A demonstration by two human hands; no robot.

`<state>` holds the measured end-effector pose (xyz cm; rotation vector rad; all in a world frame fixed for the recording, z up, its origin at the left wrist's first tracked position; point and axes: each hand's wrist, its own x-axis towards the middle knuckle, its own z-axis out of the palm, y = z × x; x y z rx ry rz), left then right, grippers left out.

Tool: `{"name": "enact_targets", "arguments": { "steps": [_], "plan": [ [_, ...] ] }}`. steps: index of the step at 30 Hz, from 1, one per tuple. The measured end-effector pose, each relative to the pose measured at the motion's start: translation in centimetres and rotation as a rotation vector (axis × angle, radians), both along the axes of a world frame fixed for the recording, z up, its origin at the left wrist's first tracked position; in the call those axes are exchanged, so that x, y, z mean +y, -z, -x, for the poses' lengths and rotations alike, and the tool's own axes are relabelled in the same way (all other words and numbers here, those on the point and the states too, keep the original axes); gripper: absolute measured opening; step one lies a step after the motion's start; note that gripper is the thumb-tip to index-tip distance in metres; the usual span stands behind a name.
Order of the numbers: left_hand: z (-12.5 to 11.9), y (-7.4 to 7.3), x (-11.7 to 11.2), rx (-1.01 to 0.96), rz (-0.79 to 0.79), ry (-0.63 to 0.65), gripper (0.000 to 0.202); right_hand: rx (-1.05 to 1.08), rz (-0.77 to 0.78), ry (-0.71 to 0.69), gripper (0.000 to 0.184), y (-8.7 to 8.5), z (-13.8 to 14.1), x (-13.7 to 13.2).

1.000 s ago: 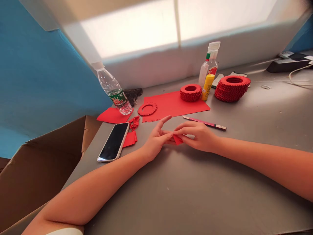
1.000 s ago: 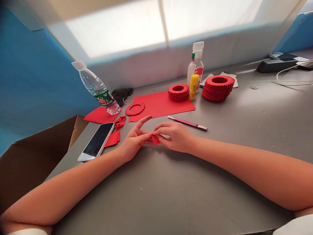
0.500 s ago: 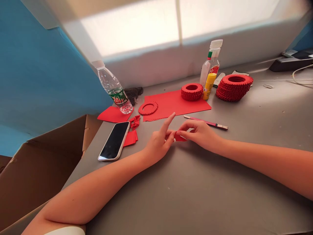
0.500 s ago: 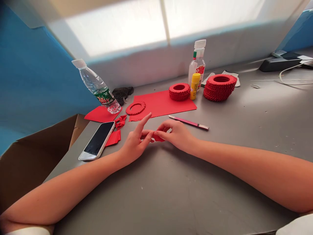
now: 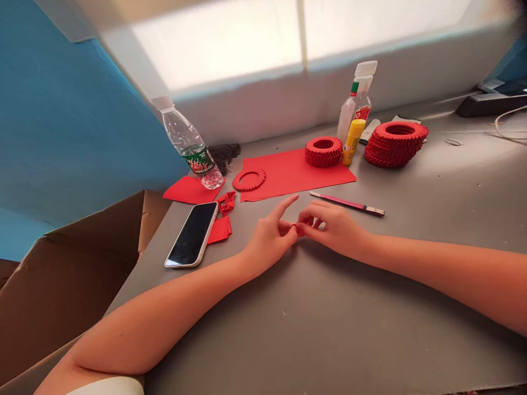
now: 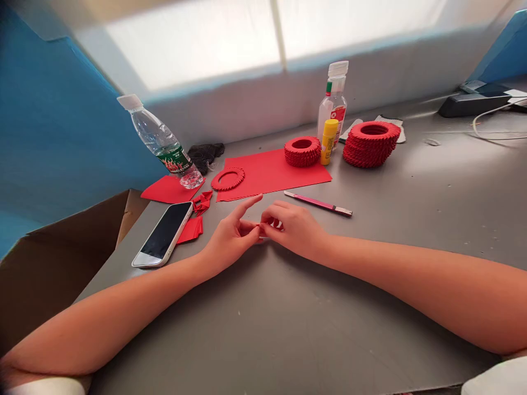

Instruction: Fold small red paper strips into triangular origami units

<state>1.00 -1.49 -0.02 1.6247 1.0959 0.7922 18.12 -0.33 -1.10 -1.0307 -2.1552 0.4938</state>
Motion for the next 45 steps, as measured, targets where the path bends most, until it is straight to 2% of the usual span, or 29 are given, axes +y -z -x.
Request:
{"name": "enact_targets", "arguments": {
  "steps": [4, 6, 9, 11, 14, 16, 19, 21, 23, 31, 35, 37, 41, 45],
  "plan": [
    [-0.2, -0.1, 0.0, -0.187, 0.176, -0.004, 0.061, -0.137, -0.412, -0.06, 0.012, 0.2, -0.1, 0.2],
    [-0.2, -0.2, 0.2, -0.302, 0.289, -0.016, 0.063, -0.225, -0.558, -0.095, 0.015, 0.1, -0.2, 0.3],
    [0.1, -0.2, 0.6, -0.446, 0.41, -0.043, 0.06, -0.299, -0.642, -0.145, 0.018, 0.0, -0.3, 0.4],
    [0.3, 0.0, 0.8, -0.502, 0.436, -0.062, 0.056, -0.292, -0.658, -0.177, 0.019, -0.1, -0.4, 0.4],
    [0.4, 0.2, 1.0, -0.474, 0.418, -0.095, 0.053, -0.182, -0.547, -0.208, 0.018, -0.2, -0.4, 0.2],
    [0.4, 0.2, 1.1, -0.422, 0.391, -0.114, 0.045, -0.036, -0.331, -0.126, 0.016, -0.4, -0.5, 0.2],
    [0.3, 0.2, 1.2, -0.359, 0.291, -0.13, 0.033, 0.182, 0.071, 0.065, 0.019, -0.7, -0.7, 0.4],
    [0.2, 0.1, 1.3, -0.333, 0.225, -0.135, 0.032, 0.226, 0.278, 0.082, 0.024, -0.8, -0.8, 0.8],
    [0.3, 0.0, 1.3, -0.302, 0.195, -0.135, 0.031, 0.221, 0.397, 0.045, 0.026, -0.8, -0.8, 1.1],
    [0.6, 0.0, 1.6, -0.178, 0.191, -0.045, 0.024, 0.269, 0.489, 0.015, 0.021, -0.4, -0.8, 1.5],
    [0.5, 0.0, 1.5, -0.182, 0.15, -0.063, 0.024, 0.365, 0.625, -0.032, 0.024, -0.6, -0.7, 1.7],
    [0.5, 0.0, 1.4, -0.193, 0.119, -0.083, 0.022, 0.371, 0.646, -0.04, 0.025, -0.7, -0.6, 1.6],
    [0.3, 0.0, 1.3, -0.188, 0.113, -0.088, 0.023, 0.345, 0.552, -0.004, 0.024, -0.8, -0.4, 1.2],
    [0.1, 0.1, 1.1, -0.185, 0.203, -0.087, 0.023, 0.223, 0.315, 0.038, 0.016, -0.3, -0.2, 0.9]
  ]
}}
